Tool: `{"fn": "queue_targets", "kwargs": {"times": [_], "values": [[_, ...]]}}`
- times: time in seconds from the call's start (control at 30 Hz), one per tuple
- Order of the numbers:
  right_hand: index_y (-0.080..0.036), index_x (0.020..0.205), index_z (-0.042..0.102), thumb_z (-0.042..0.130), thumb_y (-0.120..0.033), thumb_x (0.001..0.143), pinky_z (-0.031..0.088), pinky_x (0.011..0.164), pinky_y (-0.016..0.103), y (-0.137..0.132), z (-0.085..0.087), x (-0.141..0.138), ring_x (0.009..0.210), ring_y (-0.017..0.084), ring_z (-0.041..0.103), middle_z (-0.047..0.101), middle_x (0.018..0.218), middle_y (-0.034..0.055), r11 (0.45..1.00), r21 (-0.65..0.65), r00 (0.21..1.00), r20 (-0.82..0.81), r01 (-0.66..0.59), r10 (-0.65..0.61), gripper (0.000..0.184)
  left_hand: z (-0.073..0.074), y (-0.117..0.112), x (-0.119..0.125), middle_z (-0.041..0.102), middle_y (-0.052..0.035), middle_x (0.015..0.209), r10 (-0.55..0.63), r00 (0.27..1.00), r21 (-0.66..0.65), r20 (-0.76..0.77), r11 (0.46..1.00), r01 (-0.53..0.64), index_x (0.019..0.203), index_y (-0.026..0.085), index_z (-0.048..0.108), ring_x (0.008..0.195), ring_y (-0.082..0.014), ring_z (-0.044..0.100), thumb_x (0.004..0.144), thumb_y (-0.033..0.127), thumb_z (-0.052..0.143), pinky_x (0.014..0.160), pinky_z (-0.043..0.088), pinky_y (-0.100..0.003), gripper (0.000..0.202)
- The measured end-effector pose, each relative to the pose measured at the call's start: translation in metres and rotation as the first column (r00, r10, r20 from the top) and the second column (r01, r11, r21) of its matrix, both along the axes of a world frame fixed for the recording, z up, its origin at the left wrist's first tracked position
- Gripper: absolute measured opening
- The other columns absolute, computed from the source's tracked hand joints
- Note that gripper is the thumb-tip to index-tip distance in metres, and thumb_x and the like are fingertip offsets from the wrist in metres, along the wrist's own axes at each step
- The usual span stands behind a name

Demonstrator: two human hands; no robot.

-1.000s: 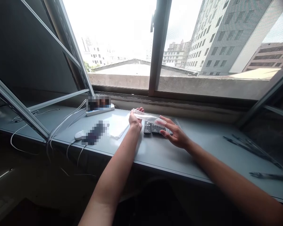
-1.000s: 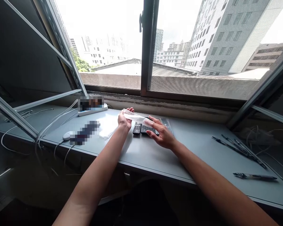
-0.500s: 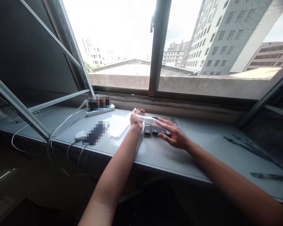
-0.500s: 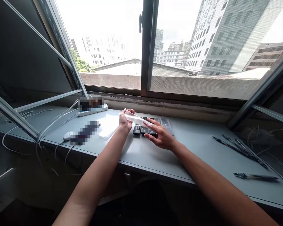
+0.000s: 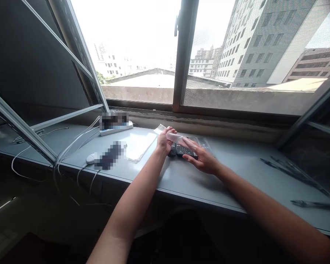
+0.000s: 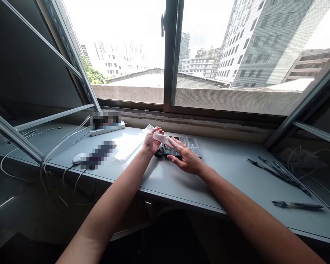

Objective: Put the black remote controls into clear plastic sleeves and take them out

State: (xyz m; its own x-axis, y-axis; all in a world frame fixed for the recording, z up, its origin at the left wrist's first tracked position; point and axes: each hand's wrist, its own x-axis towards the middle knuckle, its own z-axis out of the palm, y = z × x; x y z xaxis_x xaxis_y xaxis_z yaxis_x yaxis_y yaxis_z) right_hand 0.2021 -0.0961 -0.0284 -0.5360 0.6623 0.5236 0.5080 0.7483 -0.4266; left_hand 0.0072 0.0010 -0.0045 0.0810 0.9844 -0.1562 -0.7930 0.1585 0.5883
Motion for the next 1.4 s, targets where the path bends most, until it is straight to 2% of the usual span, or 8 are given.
{"fn": "queue_targets", "kwargs": {"times": [0.2, 0.37, 0.53, 0.73, 0.93, 1.0, 1.13, 1.4], "values": [[-0.045, 0.175, 0.028, 0.063, -0.045, 0.11, 0.034, 0.132, 0.066, -0.002, 0.002, 0.0, 0.169, 0.035, 0.025, 0.043, 0.176, -0.0003, 1.0, -0.012, 1.0, 0.009, -0.02, 0.02, 0.075, 0.003, 0.004, -0.005, 0.068, -0.0013, 0.076, 0.086, 0.99, -0.057, 0.114, 0.995, -0.08, 0.089, 0.015, 0.066, 0.065, -0.0103, 0.066, 0.097, 0.01, 0.069, 0.07, 0.054, -0.022, 0.01], [-0.044, 0.173, 0.037, 0.068, -0.048, 0.107, 0.035, 0.131, 0.064, -0.001, -0.001, 0.003, 0.168, 0.036, 0.027, 0.036, 0.18, 0.0017, 1.0, -0.023, 1.0, 0.009, -0.01, 0.01, 0.073, -0.004, 0.015, -0.014, 0.07, -0.0026, 0.078, 0.225, 0.968, -0.059, 0.11, 0.974, -0.219, 0.09, 0.015, 0.068, 0.066, -0.011, 0.067, 0.104, 0.016, 0.06, 0.074, 0.056, -0.023, 0.017], [-0.044, 0.169, 0.044, 0.07, -0.049, 0.105, 0.038, 0.128, 0.065, -0.002, -0.001, 0.005, 0.166, 0.039, 0.033, 0.03, 0.182, 0.0049, 0.999, -0.029, 1.0, 0.019, 0.012, -0.012, 0.069, -0.007, 0.021, -0.023, 0.073, -0.0072, 0.086, 0.241, 0.958, -0.088, 0.155, 0.969, -0.23, 0.092, 0.015, 0.068, 0.072, -0.0134, 0.072, 0.11, 0.021, 0.05, 0.081, 0.06, -0.026, 0.026], [-0.043, 0.169, 0.045, 0.071, -0.049, 0.106, 0.039, 0.128, 0.066, -0.006, 0.004, 0.005, 0.165, 0.038, 0.034, 0.032, 0.181, 0.0058, 0.999, -0.009, 0.999, 0.009, 0.034, -0.033, 0.068, -0.005, 0.024, -0.033, 0.074, -0.0041, 0.082, 0.267, 0.947, -0.087, 0.181, 0.963, -0.255, 0.102, 0.016, 0.069, 0.073, -0.0125, 0.073, 0.112, 0.021, 0.042, 0.083, 0.06, -0.024, 0.03], [-0.044, 0.169, 0.044, 0.071, -0.05, 0.105, 0.041, 0.125, 0.07, -0.006, 0.005, 0.005, 0.163, 0.041, 0.037, 0.035, 0.18, 0.0052, 0.998, -0.003, 0.998, 0.022, 0.065, -0.065, 0.071, -0.006, 0.021, -0.03, 0.079, -0.0163, 0.104, 0.096, 0.987, -0.049, 0.131, 0.995, -0.09, 0.113, 0.012, 0.073, 0.091, -0.0234, 0.08, 0.11, 0.047, 0.049, 0.085, 0.063, -0.032, 0.042], [-0.043, 0.169, 0.044, 0.07, -0.051, 0.105, 0.041, 0.126, 0.068, -0.006, 0.005, 0.006, 0.163, 0.04, 0.037, 0.035, 0.18, 0.0045, 0.997, -0.007, 0.997, 0.024, 0.074, -0.074, 0.07, -0.006, 0.019, -0.026, 0.08, -0.0175, 0.108, 0.052, 0.994, -0.032, 0.096, 0.998, -0.049, 0.117, 0.011, 0.073, 0.094, -0.0243, 0.08, 0.108, 0.041, 0.053, 0.087, 0.063, -0.033, 0.037], [-0.043, 0.168, 0.047, 0.071, -0.055, 0.104, 0.042, 0.127, 0.065, -0.005, 0.005, 0.006, 0.164, 0.04, 0.036, 0.033, 0.181, 0.0032, 0.997, -0.009, 0.997, 0.026, 0.078, -0.078, 0.07, -0.009, 0.021, -0.023, 0.08, -0.0144, 0.106, 0.085, 0.994, -0.027, 0.07, 0.996, -0.083, 0.118, 0.012, 0.074, 0.093, -0.021, 0.08, 0.107, 0.025, 0.05, 0.09, 0.063, -0.031, 0.029], [-0.04, 0.171, 0.043, 0.071, -0.053, 0.104, 0.04, 0.127, 0.068, -0.006, 0.008, 0.005, 0.165, 0.041, 0.034, 0.035, 0.18, 0.0053, 0.999, 0.005, 0.999, 0.019, 0.043, -0.043, 0.074, -0.009, 0.022, -0.026, 0.081, -0.0148, 0.105, 0.097, 0.99, -0.039, 0.104, 0.995, -0.094, 0.114, 0.012, 0.073, 0.092, -0.0216, 0.081, 0.108, 0.028, 0.048, 0.086, 0.064, -0.032, 0.031]]}}
